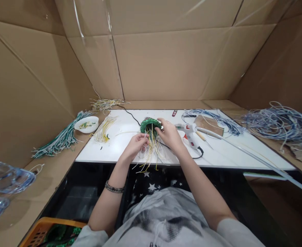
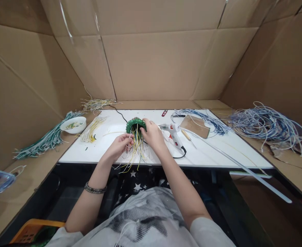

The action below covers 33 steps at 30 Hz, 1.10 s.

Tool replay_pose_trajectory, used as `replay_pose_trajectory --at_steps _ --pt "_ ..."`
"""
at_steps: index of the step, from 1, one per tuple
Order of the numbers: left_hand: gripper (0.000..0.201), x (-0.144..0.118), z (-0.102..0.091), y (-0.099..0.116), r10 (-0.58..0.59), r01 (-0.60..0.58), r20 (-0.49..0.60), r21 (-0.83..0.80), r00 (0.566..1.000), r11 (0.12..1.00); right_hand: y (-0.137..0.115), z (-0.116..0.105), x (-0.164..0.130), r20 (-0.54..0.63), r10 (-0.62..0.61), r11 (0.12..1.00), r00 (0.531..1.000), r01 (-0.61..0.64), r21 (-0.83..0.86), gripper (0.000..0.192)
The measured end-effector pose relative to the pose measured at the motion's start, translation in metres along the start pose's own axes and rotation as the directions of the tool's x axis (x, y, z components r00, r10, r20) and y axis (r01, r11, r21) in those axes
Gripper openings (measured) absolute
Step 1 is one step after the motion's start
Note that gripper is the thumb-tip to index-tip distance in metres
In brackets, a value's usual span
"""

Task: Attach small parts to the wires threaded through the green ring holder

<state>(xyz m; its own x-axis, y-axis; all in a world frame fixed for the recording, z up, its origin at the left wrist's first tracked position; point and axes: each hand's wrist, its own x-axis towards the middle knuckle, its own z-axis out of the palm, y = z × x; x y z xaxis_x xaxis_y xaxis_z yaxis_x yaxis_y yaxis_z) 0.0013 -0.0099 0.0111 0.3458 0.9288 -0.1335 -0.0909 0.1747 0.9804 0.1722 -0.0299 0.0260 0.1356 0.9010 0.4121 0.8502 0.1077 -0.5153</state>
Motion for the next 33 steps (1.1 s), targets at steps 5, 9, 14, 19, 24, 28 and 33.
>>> replay_pose_trajectory --at_steps 5,9,14,19,24,28,33 --pt "0.02 0.0 0.0 0.0 0.017 -0.017 0.014 0.007 1.0 1.0 -0.006 0.007 -0.021 -0.213 -0.112 0.993 0.971 0.119 0.017 0.027" --pt "0.024 0.0 -0.002 -0.001 0.039 -0.04 0.034 0.02 0.999 0.999 -0.011 0.014 -0.038 -0.172 -0.193 0.981 0.966 0.196 0.001 0.017" --pt "0.017 0.002 -0.003 -0.003 0.05 -0.051 0.037 0.008 0.998 0.999 -0.015 0.02 -0.049 -0.046 -0.157 0.988 0.987 0.156 -0.013 0.017" --pt "0.024 0.003 -0.005 -0.004 0.057 -0.058 0.065 0.012 0.996 0.998 -0.014 0.028 -0.053 -0.057 -0.119 0.992 0.991 0.121 0.033 0.012" --pt "0.031 0.004 -0.008 -0.006 0.059 -0.06 0.077 0.009 0.995 0.998 -0.009 0.035 -0.057 -0.083 -0.14 0.983 0.987 0.148 0.104 0.016" --pt "0.031 0.004 -0.01 -0.007 0.052 -0.053 0.096 0.004 0.994 0.999 -0.009 0.032 -0.06 -0.069 -0.188 0.975 0.98 0.194 0.11 0.022" --pt "0.032 0.003 -0.01 -0.005 0.051 -0.049 0.118 -0.017 0.992 0.999 -0.011 0.027 -0.062 -0.031 -0.213 0.972 0.977 0.215 0.095 0.021"
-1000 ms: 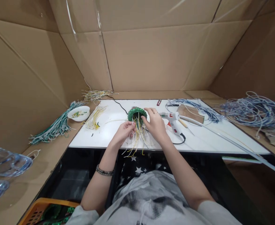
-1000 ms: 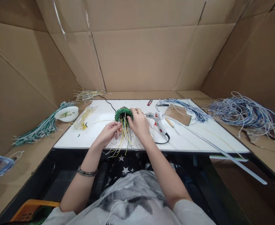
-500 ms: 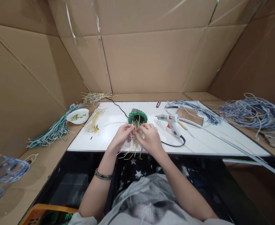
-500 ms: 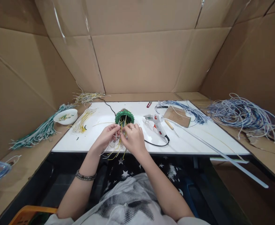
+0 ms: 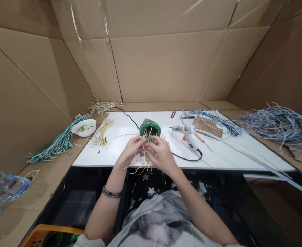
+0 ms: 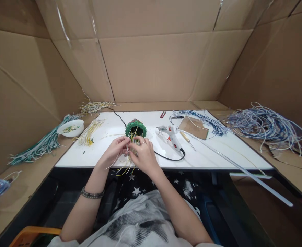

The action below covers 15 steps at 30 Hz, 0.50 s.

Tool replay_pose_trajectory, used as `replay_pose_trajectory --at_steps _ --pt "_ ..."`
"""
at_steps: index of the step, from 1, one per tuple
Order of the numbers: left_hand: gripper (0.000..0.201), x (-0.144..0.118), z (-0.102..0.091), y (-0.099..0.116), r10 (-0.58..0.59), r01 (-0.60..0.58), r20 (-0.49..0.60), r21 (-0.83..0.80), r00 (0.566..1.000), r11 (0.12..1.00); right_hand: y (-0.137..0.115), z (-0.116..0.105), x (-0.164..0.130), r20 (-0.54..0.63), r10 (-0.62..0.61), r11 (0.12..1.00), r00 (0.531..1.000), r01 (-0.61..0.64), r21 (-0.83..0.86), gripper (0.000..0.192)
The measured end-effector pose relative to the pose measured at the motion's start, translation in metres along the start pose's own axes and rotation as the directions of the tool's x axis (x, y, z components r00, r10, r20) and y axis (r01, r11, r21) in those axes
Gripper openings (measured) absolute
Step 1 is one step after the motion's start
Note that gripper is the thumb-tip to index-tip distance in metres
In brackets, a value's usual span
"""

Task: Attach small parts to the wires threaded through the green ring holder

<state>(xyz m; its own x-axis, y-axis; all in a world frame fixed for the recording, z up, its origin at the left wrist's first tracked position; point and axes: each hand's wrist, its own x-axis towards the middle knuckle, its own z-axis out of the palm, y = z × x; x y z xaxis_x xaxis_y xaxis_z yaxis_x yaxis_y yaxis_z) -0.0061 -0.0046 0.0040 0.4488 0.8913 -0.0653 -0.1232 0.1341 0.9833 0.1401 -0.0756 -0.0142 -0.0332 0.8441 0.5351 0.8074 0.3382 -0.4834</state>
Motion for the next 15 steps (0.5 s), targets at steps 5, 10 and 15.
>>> replay_pose_trajectory --at_steps 5,10,15 --pt "0.035 -0.0003 0.0004 -0.0001 -0.008 0.008 -0.004 -0.026 1.0 1.0 -0.0009 0.0014 -0.0003 0.006 0.016 0.999 1.0 -0.015 -0.042 0.022" --pt "0.033 -0.0023 0.0025 0.0022 -0.019 0.015 -0.059 -0.074 0.998 0.997 0.0005 0.0029 -0.0017 -0.011 0.036 0.996 0.999 -0.037 -0.078 0.015" --pt "0.027 -0.0022 0.0042 0.005 -0.029 0.018 -0.102 -0.103 0.994 0.995 0.0068 0.0074 -0.0035 -0.095 0.047 0.993 0.994 -0.056 -0.103 0.014"
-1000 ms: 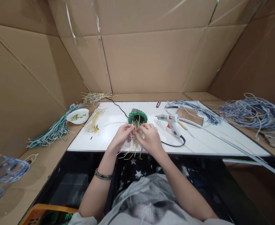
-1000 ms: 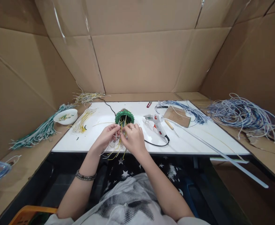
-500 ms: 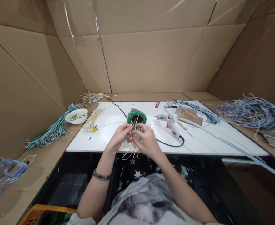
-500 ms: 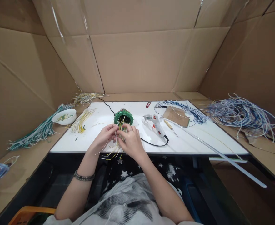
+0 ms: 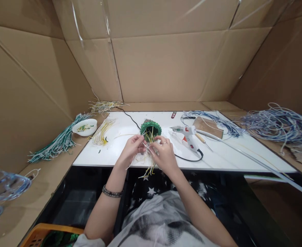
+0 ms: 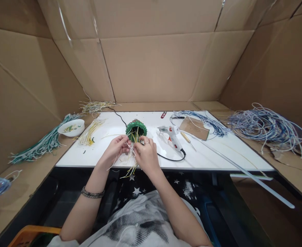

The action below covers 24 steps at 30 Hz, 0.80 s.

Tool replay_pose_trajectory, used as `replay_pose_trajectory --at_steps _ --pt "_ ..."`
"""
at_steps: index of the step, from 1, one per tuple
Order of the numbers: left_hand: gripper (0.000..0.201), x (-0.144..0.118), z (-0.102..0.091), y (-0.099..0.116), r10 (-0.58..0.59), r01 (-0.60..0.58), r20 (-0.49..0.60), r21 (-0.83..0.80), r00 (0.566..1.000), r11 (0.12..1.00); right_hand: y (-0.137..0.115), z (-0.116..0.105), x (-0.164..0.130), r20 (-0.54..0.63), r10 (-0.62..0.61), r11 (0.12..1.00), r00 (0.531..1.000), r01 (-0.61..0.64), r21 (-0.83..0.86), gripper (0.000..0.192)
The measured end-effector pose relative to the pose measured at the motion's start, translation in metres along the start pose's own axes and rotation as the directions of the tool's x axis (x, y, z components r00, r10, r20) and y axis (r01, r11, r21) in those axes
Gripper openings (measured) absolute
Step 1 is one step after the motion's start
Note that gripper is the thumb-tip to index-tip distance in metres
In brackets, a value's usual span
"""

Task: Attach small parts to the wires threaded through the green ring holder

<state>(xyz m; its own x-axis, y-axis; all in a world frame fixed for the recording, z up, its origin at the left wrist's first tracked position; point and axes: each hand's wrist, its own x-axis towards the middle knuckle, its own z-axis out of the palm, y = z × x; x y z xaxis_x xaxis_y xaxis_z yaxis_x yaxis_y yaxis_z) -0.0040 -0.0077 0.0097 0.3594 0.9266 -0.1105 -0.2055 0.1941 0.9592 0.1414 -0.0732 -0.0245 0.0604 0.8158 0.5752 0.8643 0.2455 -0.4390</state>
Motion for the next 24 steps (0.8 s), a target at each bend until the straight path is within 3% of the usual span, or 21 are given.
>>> replay_pose_trajectory --at_steps 8,14,24 --pt "0.021 0.004 0.002 -0.006 0.019 -0.02 -0.087 -0.014 0.996 1.0 0.01 0.008 -0.002 -0.091 -0.004 0.999 0.996 0.007 0.032 0.019" --pt "0.02 0.003 0.003 -0.006 0.037 -0.039 -0.103 -0.021 0.994 0.999 0.013 0.007 -0.002 -0.148 0.025 0.979 0.989 0.006 0.202 0.021" --pt "0.021 0.003 0.001 -0.005 0.021 -0.022 -0.031 -0.036 0.999 0.999 0.016 0.006 0.0 -0.127 0.043 0.93 0.991 0.006 0.368 0.016"
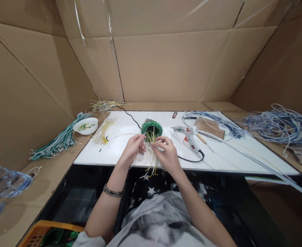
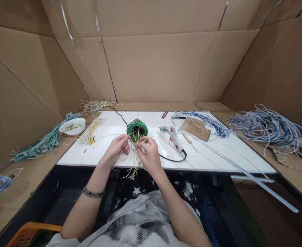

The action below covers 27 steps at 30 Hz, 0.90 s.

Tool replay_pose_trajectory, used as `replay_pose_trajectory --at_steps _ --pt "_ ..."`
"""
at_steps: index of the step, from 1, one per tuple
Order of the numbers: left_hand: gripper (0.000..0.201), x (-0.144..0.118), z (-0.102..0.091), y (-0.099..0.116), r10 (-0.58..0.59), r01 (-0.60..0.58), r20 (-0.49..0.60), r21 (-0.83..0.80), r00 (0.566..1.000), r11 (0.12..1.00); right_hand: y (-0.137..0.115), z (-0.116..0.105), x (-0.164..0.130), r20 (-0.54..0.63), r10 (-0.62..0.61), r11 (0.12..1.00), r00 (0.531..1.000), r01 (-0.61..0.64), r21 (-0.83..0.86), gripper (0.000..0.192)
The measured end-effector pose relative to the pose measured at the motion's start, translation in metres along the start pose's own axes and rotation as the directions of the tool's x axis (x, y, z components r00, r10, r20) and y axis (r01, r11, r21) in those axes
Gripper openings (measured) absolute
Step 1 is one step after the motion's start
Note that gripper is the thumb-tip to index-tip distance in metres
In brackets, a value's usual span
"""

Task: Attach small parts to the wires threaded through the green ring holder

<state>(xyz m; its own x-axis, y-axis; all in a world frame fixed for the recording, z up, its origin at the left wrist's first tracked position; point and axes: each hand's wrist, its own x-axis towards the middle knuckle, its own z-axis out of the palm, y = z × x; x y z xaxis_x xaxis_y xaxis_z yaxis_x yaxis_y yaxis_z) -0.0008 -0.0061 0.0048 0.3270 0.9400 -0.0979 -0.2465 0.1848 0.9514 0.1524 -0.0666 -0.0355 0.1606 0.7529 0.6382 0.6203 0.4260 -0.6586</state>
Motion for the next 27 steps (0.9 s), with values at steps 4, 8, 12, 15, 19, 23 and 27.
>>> replay_pose_trajectory --at_steps 4,8,12,15,19,23,27 --pt "0.021 -0.001 -0.003 0.002 -0.051 0.05 0.045 0.007 0.998 0.999 -0.002 -0.001 -0.001 0.006 -0.005 1.0 1.0 0.005 0.023 0.017" --pt "0.021 -0.001 -0.003 0.003 -0.066 0.066 0.057 0.003 0.996 0.998 -0.004 -0.001 -0.002 0.009 -0.016 1.0 1.0 0.016 0.013 0.017" --pt "0.011 -0.001 -0.001 0.004 -0.048 0.049 0.059 -0.009 0.997 0.999 -0.005 -0.002 -0.002 -0.011 0.02 1.0 1.0 -0.019 0.022 0.015" --pt "0.011 -0.001 -0.002 0.005 -0.052 0.053 0.076 -0.004 0.996 0.999 -0.004 -0.001 0.0 -0.025 0.047 0.998 0.999 -0.046 0.042 0.013" --pt "0.014 -0.002 -0.005 0.006 -0.087 0.082 0.11 0.045 0.99 0.996 -0.004 0.0 0.001 -0.03 0.066 0.995 0.997 -0.063 0.077 0.013" --pt "0.018 -0.004 -0.004 0.007 -0.106 0.098 0.079 0.097 0.991 0.99 -0.006 -0.002 0.002 -0.018 0.112 0.985 0.994 -0.108 0.132 0.014" --pt "0.018 -0.004 0.0 0.006 -0.089 0.084 0.075 0.07 0.993 0.994 -0.013 -0.007 0.01 0.041 0.193 0.964 0.98 -0.197 0.177 0.014"
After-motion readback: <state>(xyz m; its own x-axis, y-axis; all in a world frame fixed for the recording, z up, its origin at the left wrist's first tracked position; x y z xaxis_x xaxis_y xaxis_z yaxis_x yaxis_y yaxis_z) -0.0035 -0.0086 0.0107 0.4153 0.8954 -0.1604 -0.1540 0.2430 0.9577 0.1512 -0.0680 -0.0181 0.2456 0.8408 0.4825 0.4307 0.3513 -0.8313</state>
